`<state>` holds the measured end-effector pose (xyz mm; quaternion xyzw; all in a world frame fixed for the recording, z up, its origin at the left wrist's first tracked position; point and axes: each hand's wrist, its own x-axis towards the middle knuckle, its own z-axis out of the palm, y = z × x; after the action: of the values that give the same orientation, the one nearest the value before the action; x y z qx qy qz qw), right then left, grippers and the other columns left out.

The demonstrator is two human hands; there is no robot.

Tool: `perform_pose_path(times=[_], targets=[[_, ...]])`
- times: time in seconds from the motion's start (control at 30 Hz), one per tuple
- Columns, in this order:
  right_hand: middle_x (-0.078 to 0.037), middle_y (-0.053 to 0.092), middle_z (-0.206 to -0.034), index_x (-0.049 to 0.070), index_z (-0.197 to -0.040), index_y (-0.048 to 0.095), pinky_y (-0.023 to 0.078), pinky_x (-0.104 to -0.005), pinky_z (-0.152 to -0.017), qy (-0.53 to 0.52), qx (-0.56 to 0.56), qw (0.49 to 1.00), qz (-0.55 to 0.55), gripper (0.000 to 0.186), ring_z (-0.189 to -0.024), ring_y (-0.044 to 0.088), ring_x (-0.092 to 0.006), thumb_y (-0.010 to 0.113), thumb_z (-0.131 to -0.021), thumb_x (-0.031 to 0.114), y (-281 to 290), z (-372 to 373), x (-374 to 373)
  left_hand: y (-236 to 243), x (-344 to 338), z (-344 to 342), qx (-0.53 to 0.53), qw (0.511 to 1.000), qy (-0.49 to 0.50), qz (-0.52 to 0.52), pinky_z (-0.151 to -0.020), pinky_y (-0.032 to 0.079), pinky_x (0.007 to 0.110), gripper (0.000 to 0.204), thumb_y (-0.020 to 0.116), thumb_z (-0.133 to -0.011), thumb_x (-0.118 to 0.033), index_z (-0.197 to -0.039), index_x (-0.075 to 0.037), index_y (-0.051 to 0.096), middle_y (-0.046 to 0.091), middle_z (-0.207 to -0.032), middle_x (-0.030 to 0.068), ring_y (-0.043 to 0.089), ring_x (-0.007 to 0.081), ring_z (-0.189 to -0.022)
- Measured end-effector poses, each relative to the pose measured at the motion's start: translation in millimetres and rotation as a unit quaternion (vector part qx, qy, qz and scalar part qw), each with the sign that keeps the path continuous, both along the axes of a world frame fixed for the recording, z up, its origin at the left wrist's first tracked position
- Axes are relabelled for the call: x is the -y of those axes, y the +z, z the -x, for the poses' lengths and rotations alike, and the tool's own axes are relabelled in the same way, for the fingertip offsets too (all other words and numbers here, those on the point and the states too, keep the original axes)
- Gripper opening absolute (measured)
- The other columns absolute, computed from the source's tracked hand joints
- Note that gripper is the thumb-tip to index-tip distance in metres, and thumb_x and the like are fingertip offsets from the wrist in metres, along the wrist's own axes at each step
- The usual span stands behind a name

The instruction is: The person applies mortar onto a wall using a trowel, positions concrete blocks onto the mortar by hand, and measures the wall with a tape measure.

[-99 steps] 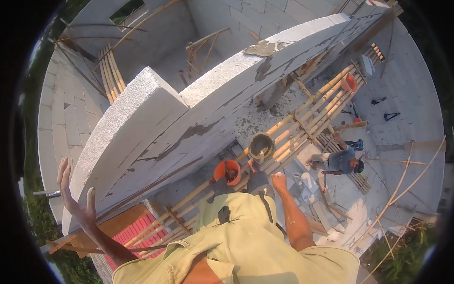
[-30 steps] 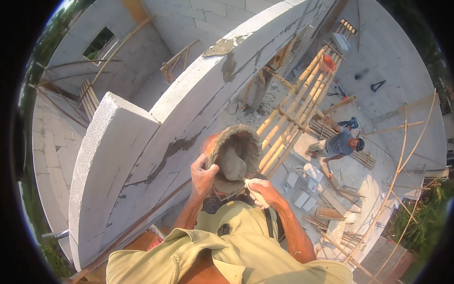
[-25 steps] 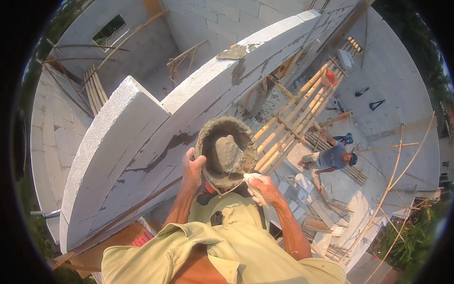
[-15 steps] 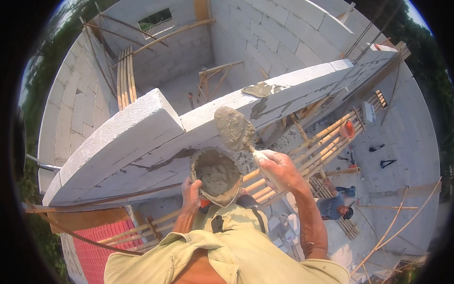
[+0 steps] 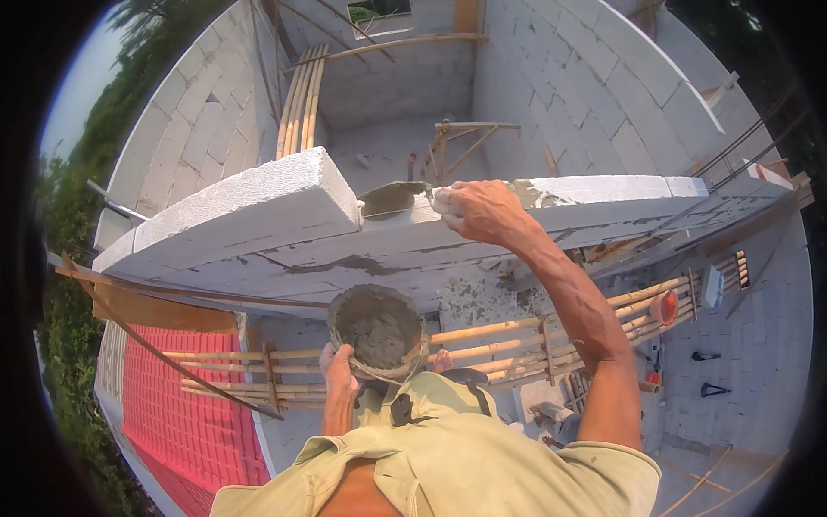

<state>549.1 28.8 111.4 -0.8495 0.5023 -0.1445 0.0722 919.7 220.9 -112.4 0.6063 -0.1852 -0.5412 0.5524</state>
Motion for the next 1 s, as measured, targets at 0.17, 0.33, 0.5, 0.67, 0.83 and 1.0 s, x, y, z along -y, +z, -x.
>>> perform_pose_path(times=[0.17,0.33,0.5,0.67,0.83,1.0], targets=[[-0.016,0.075,-0.108,0.006,-0.111,0.074,0.058,-0.0435,-0.082,-0.049,-0.019,0.998,0.019,0.031,-0.091,0.073,-0.0342,0.070,-0.086,0.024,-0.5,65.0,-24.0,14.7,-4.3,11.2,0.023,0.999,-0.020,0.016,-0.073,0.049,0.028,0.022,0.061,-0.079,0.009,-0.095,-0.003,0.068,0.067,-0.091,-0.0002,0.059,0.0102,-0.078],[-0.018,0.075,-0.116,0.003,-0.125,0.073,0.058,-0.0401,-0.088,-0.101,0.150,0.979,-0.100,0.046,-0.096,0.073,-0.0332,0.072,-0.084,0.023,54.9,65.6,-102.7,56.5,5.0,33.7,0.006,0.998,-0.058,0.020,-0.071,0.047,0.025,0.020,0.062,-0.079,0.008,-0.095,-0.004,0.067,0.065,-0.089,-0.0020,0.057,0.0067,-0.076],[-0.019,0.075,-0.114,0.002,-0.121,0.074,0.057,-0.0461,-0.088,-0.140,0.089,0.957,-0.236,0.042,-0.101,0.071,-0.0401,0.070,-0.089,0.029,6.7,30.8,-168.9,85.9,33.0,64.3,0.112,0.972,-0.188,0.082,-0.058,0.034,0.025,0.011,0.065,-0.080,0.000,-0.076,-0.006,0.057,0.051,-0.074,-0.0076,0.042,0.0031,-0.066],[-0.021,0.074,-0.088,-0.001,-0.107,0.073,0.055,-0.0507,-0.078,-0.235,0.050,0.928,-0.285,0.035,-0.084,0.070,-0.0417,0.067,-0.095,0.031,-125.8,-23.3,-191.6,113.1,40.8,101.0,0.200,0.927,-0.292,0.124,-0.057,0.031,0.026,0.016,0.069,-0.076,-0.003,-0.073,-0.007,0.053,0.045,-0.073,-0.0078,0.037,0.0035,-0.066],[-0.009,0.065,-0.072,-0.001,-0.098,0.069,0.052,-0.0387,-0.055,-0.299,0.370,0.726,-0.497,0.033,-0.057,0.064,-0.0230,0.062,-0.101,0.032,-114.7,-4.9,-210.1,113.4,61.0,102.1,0.092,0.949,-0.274,0.127,-0.058,0.034,0.023,0.012,0.065,-0.080,0.000,-0.073,-0.005,0.057,0.052,-0.073,-0.0057,0.042,0.0021,-0.066],[-0.005,0.059,-0.076,-0.002,-0.119,0.063,0.043,-0.0270,-0.044,-0.236,0.616,0.570,-0.490,0.038,-0.052,0.055,-0.0130,0.063,-0.102,0.032,-102.9,11.7,-222.6,110.2,78.2,90.5,-0.038,0.968,-0.229,0.094,-0.052,0.038,0.022,0.009,0.063,-0.083,0.002,-0.080,-0.005,0.059,0.058,-0.075,-0.0031,0.047,0.0028,-0.060]])
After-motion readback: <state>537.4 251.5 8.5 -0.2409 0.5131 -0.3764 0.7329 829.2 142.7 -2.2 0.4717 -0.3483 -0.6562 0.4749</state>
